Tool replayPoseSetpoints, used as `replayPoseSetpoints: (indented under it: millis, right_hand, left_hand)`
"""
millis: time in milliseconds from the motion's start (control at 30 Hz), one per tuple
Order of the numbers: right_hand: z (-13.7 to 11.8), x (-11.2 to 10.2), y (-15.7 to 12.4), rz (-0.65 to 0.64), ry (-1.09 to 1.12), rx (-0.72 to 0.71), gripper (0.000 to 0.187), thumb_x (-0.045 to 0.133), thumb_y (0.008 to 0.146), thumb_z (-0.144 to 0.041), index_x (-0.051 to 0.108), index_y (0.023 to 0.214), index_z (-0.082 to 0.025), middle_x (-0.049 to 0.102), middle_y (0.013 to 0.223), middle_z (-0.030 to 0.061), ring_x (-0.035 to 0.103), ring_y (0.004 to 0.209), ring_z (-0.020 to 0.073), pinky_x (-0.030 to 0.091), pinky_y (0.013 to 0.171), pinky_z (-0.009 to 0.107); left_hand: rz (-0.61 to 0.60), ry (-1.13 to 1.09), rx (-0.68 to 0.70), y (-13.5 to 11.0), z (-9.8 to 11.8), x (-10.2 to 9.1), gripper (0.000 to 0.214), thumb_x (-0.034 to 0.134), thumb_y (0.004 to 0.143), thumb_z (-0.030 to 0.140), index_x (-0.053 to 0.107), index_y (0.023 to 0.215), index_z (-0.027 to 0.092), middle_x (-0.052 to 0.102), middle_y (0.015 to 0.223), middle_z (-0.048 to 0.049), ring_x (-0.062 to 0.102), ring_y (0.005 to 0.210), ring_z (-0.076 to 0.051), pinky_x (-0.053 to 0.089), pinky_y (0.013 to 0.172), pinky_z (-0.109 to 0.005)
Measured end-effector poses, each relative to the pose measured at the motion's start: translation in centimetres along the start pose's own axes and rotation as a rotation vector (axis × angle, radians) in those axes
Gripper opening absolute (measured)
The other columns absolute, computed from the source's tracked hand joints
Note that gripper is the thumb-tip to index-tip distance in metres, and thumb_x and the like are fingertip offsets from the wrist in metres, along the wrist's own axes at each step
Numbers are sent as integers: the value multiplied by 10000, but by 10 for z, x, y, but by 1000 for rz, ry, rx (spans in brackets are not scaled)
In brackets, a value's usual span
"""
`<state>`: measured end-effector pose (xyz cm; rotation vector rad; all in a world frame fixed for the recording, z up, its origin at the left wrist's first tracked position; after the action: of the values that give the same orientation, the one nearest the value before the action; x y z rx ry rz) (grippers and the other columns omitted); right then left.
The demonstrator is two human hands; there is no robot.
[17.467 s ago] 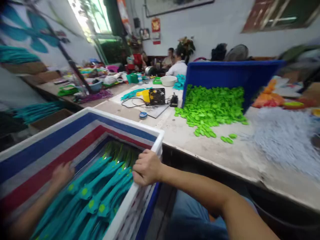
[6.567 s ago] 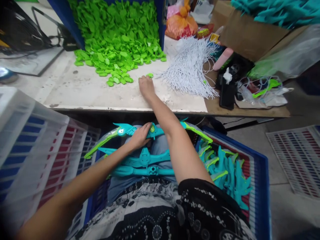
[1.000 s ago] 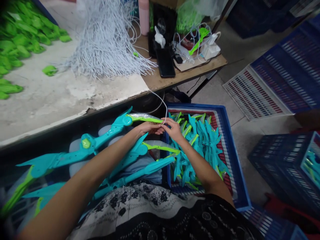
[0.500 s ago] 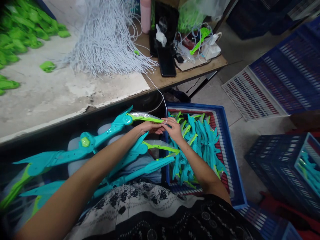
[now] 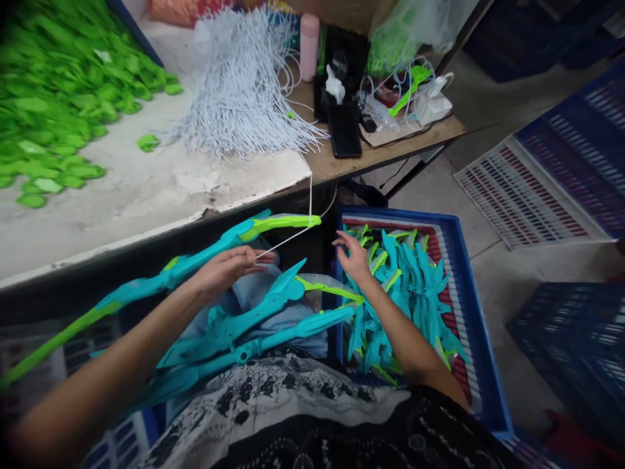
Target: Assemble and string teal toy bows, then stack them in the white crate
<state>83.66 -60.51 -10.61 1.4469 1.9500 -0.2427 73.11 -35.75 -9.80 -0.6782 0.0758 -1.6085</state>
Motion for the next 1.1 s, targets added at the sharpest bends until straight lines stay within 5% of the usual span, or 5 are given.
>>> replayPoseSetpoints:
  millis: [200, 467, 700, 900, 1100]
  right_hand:
    - [-98, -10, 26, 169, -121, -229, 383, 470, 871, -282, 513, 1246, -222, 581, 1205, 111, 532, 1137, 257, 445, 932, 416]
    - [-125, 138, 67, -766, -627, -237, 525, 596, 831, -309, 456, 1297, -112, 618, 1057, 177, 628, 916, 290, 474, 781, 380]
    - [-85, 104, 49, -707, -393, -507, 523, 555, 850, -245, 385, 1323, -102, 562, 1107, 142, 583, 1003, 235, 485, 840, 358]
    - [-43, 83, 50, -692, -443, -423, 491, 537, 853, -284, 431, 1317, -164, 586, 1040, 109, 602, 930, 228, 507, 762, 346]
    - [-33, 84, 70, -687, -467, -410, 498, 549, 833, -323, 485, 1302, -168, 594, 1049, 127, 573, 976, 273, 485, 834, 400]
  left_hand:
    - [-43, 45, -55, 20, -36, 18, 151, 681, 671, 288, 608, 651, 158, 686, 1014, -77, 618, 940, -168, 455, 845, -272]
    - [-17, 99, 6, 33, -37, 24, 142, 631, 666, 267, 565, 606, 156, 683, 859, -61, 602, 848, -172, 449, 772, -263]
    - [-11, 40, 64, -64, 7, -23, 142, 617, 721, 298, 613, 641, 181, 642, 1191, -78, 548, 1132, -248, 429, 945, -372]
    - [575, -271, 397, -180, 71, -99, 136, 646, 641, 243, 579, 524, 256, 675, 654, 70, 621, 915, -218, 459, 934, -429]
    - [817, -253, 580, -257, 75, -91, 203, 627, 654, 202, 566, 469, 262, 540, 495, 85, 545, 628, -115, 512, 879, -349]
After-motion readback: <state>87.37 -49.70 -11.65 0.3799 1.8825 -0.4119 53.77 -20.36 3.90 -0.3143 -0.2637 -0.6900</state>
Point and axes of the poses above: each hand's wrist, its own y-axis towards the middle knuckle, its own x-axis out of the palm, z = x × y, the point moved 8 cm from there along y, towards the middle knuckle
